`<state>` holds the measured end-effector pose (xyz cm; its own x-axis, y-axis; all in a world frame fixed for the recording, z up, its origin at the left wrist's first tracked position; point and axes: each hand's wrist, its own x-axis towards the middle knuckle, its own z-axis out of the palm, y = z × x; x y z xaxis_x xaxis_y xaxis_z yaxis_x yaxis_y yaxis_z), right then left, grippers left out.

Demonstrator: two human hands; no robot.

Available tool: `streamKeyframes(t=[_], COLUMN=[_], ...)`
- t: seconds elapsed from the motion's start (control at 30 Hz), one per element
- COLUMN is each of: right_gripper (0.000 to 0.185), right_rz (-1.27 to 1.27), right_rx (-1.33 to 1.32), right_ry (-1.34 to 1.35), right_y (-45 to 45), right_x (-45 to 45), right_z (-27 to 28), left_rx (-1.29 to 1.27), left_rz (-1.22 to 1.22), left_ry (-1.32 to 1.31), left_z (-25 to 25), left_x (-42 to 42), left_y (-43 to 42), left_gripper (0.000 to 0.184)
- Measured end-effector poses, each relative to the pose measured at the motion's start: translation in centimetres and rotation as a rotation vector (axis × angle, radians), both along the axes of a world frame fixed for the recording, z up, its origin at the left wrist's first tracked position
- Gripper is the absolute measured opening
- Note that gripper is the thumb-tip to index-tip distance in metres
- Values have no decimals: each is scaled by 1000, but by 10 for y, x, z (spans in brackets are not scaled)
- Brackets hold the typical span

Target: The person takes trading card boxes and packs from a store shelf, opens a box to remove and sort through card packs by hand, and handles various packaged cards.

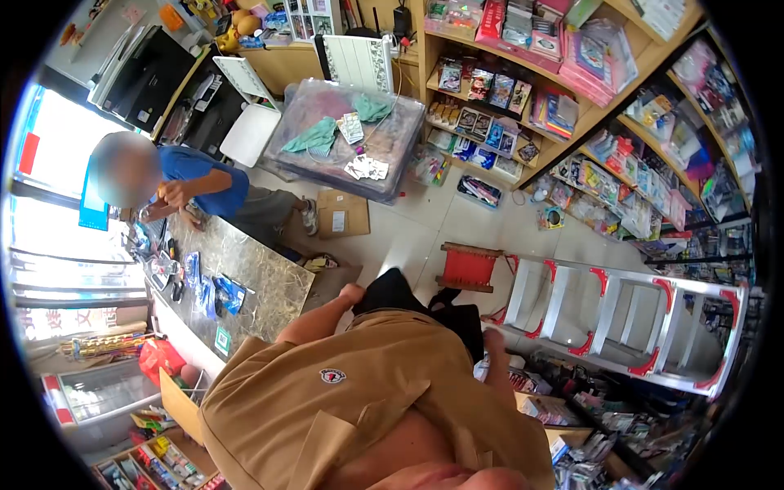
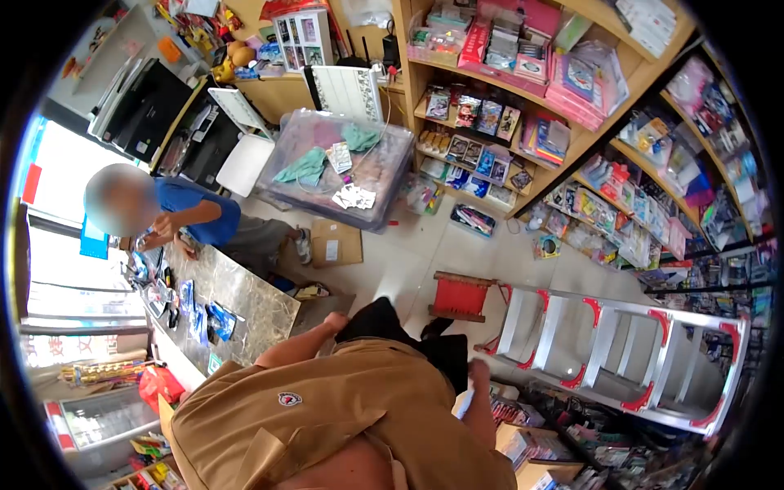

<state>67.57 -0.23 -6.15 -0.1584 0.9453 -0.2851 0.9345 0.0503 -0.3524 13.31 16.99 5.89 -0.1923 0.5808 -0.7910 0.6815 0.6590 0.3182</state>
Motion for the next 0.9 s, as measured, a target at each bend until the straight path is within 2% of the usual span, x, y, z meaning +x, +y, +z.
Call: streamKeyframes(t=[0.03, 0.07, 0.1, 0.13, 0.2, 0.27, 0.3, 0.33, 0.37, 0.4, 0.43, 0.5, 0.53, 0.57, 0.63, 0.7, 0.77, 0.8, 0.83, 0.87, 0.9], right_gripper=[12, 10, 9, 11, 19, 25, 24, 25, 29, 40, 38, 35, 34, 34, 34, 33, 32, 31, 30, 29, 27], right_rz=[17, -367, -411, -422, -1542, -1414, -1440, -1152, -876, -975, -953, -770, -692, -635, -596, -706, -805, -852, -900, -590, -570], right_rx=[-80, -263, -210, 135, -112, -3, 22, -73, -98, -82, -121, -277, -333, -401, -455, -454, -439, -427, -409, -392, -415], right_ry=[-112, -19, -70, -66, 979, 743, 702, 331, -59, -14, -24, -22, -32, -19, -5, 21, 52, 68, 88, -86, -152], right_y=[29, 57, 85, 93, 136, 133, 135, 130, 123, 127, 117, 77, 58, 53, 54, 45, 46, 51, 61, 83, 102], right_x=[17, 25, 32, 38, 25, 22, 21, 1, -18, -41, -52, -66, -70, -82, -98, -100, -92, -85, -77, -66, -54], right_z=[32, 56, 68, 78, 102, 71, 79, 79, 77, 95, 87, 44, 30, 45, 59, 49, 35, 28, 22, 32, 35], left_rx=[-20, -87, -138, -141, -57, -62, -14, -55, 3, 67, -20, -114, 272, 675, 744, 808, 463, 137, -131, -76, -101], left_rz=[8, -105, -224, -229, -321, -321, -369, -964, -1033, -1093, -920, -755, -1057, -1337, -1293, -1236, -1356, -932, -777, -863, -871], left_ry=[5, 40, 76, 70, -32, -54, -66, -173, -200, -236, -222, -195, -297, -393, -448, -510, -308, -324, -225, -235, -231], left_z=[-15, -44, -59, -49, -5, -19, -28, -99, -94, -82, -72, -75, -94, -105, -101, -106, -121, -109, -94, -84, -73], left_x=[5, 8, 8, 23, 45, 52, 57, 24, 23, 32, 36, 19, 11, 2, 7, 14, 20, 28, 35, 37, 40], left_y=[13, 24, 45, 64, 111, 144, 158, 191, 214, 238, 260, 289, 302, 311, 327, 328, 332, 327, 329, 330, 333], left_gripper=[37, 41, 45, 45, 52, 56, 56, 51, 47, 44, 40, 36, 34, 32, 31, 29, 36, 48, 58, 58, 58])
